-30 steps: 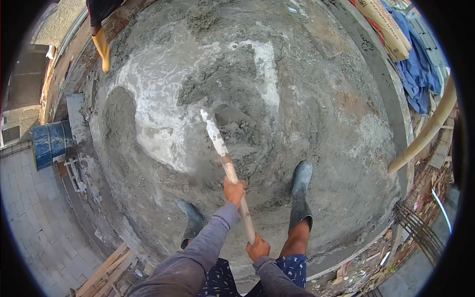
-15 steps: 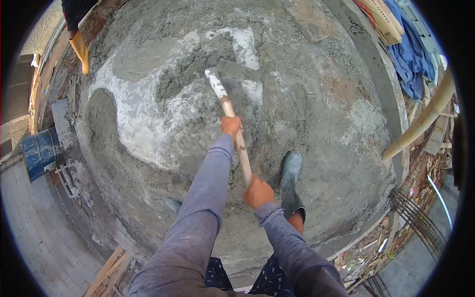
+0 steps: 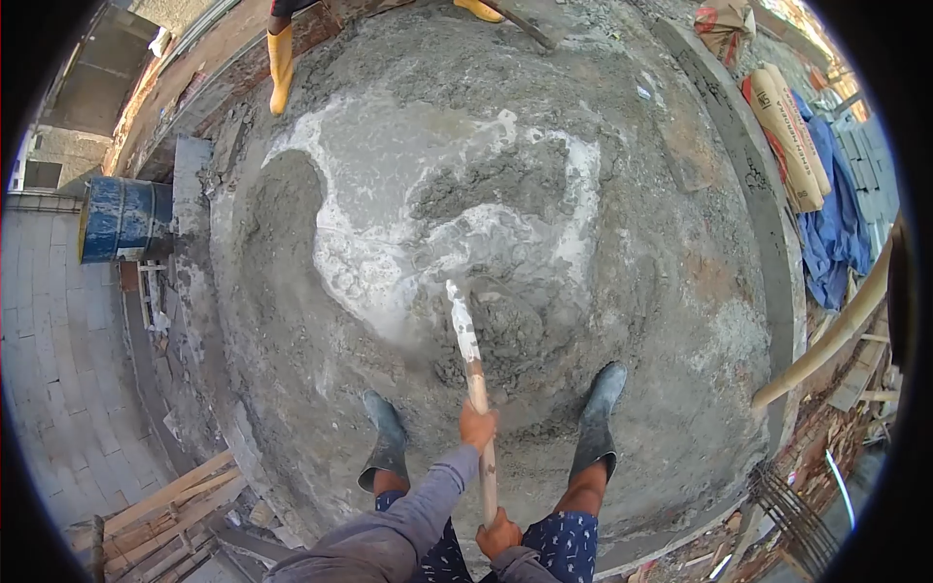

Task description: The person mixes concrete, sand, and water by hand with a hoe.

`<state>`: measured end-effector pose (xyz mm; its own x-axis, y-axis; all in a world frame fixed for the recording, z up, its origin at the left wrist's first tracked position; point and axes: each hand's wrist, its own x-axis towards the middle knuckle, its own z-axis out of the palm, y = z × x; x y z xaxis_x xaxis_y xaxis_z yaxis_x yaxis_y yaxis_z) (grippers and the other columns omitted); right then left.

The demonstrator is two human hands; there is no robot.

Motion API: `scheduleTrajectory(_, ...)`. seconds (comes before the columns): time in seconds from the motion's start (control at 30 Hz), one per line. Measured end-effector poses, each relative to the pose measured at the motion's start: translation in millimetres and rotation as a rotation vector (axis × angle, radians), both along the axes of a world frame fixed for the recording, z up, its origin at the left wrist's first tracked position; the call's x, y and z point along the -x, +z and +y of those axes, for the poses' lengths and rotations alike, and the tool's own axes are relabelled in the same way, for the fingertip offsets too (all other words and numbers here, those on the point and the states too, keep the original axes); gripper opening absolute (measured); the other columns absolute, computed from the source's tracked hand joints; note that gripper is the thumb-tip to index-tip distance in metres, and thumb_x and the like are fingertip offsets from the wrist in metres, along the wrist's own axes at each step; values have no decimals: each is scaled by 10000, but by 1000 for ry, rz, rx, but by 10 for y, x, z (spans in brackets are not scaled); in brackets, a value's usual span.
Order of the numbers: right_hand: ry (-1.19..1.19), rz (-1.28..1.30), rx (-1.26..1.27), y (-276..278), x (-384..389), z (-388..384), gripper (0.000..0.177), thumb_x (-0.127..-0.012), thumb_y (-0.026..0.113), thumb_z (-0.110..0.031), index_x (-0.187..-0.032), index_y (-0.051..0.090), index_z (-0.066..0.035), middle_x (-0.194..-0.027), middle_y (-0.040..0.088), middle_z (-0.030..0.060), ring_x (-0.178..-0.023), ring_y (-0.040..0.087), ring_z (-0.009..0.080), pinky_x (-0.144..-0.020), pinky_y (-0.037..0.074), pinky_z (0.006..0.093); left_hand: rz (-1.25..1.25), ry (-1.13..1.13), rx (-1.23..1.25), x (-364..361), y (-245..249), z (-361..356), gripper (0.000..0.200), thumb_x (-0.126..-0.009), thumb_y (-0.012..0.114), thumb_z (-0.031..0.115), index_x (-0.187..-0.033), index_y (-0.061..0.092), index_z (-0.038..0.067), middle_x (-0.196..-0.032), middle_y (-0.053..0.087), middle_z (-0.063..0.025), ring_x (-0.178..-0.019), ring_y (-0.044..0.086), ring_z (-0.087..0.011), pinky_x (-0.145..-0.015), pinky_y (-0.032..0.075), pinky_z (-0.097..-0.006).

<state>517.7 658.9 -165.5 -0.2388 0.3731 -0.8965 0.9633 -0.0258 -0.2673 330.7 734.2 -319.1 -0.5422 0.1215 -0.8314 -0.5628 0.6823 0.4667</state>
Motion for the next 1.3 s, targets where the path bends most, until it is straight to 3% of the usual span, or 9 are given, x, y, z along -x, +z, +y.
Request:
scheduleTrajectory(0.1, 45, 28, -58, 18, 70, -56, 386, -773, 720, -230, -1078, 554, -63, -824, 704, 260, -787, 693, 470, -745, 545, 556, 121, -6, 25, 283, 319, -35, 379, -833, 721, 100, -1116, 483, 14, -803, 620, -126, -559, 626, -211, -485, 510, -351)
scheduleTrajectory(0.2, 134, 161, -152, -34, 217, 247, 368, -765, 722, -227, -1054, 565, -62, -804, 707, 238, -755, 695, 452, -725, 550, 544, 156, 96, -106, 672, 639, 128, 385, -853, 700, 68, -1136, 443, 21, -825, 586, -107, -534, 586, -180, -464, 488, -333)
scheduleTrajectory(0.33, 165, 262, -156, 390, 460, 782, 360, -769, 716, -234, -1045, 567, -56, -774, 702, 225, -711, 691, 442, -673, 549, 533, 224, 124, -228, 1003, 1184, 374, 383, -889, 681, 69, -1131, 391, 11, -799, 571, -111, -554, 603, -189, -499, 516, -337)
scheduleTrajectory(0.47, 129, 225, -74, 918, 711, 1029, 416, -796, 695, -245, -1110, 535, -25, -883, 697, 282, -821, 683, 482, -777, 537, 547, 20, 123, -186, 815, 1312, 365, 394, -896, 654, 50, -1153, 360, -1, -800, 566, -119, -550, 604, -182, -475, 522, -351)
scheduleTrajectory(0.57, 87, 176, -30, 797, 856, 1077, 478, -794, 690, -255, -1152, 516, 10, -969, 682, 322, -926, 668, 500, -846, 525, 544, -69, -17, -6, 517, 1035, 302, 440, -874, 643, 76, -1184, 353, -39, -800, 605, -153, -549, 637, -204, -458, 534, -369)
scheduleTrajectory(0.7, 53, 88, 52, 239, 1073, 1128, 560, -777, 705, -275, -1184, 512, 58, -1050, 666, 344, -1020, 652, 493, -897, 518, 525, -113, -247, 171, 643, 601, 501, 554, -818, 636, 117, -1216, 350, -141, -763, 665, -193, -550, 675, -258, -502, 568, -381)
scheduleTrajectory(0.83, 26, 88, 84, 233, 1460, 1511, 627, -772, 722, -297, -1216, 520, 96, -1118, 651, 354, -1093, 639, 477, -947, 503, 500, -91, -257, 204, 948, 648, 883, 406, -814, 628, 94, -1103, 517, -168, -681, 669, -166, -539, 680, -264, -524, 573, -382)
scheduleTrajectory(1.0, 52, 100, 78, 157, 1792, 1871, 590, -766, 701, -254, -1220, 535, 84, -1146, 656, 335, -1112, 636, 464, -947, 514, 490, -164, -254, 173, 1249, 299, 1148, 220, -821, 625, 72, -891, 673, -131, -653, 680, -171, -561, 696, -258, -539, 566, -378)
scheduleTrajectory(1.3, 58, 16, 69, 33, 2168, 2166, 609, -761, 710, -232, -1252, 519, 74, -1159, 658, 318, -1119, 641, 443, -966, 508, 470, -191, -208, 160, 1553, 234, 1496, 311, -863, 624, 81, -1052, 614, -165, -727, 670, -192, -564, 672, -262, -489, 551, -403)
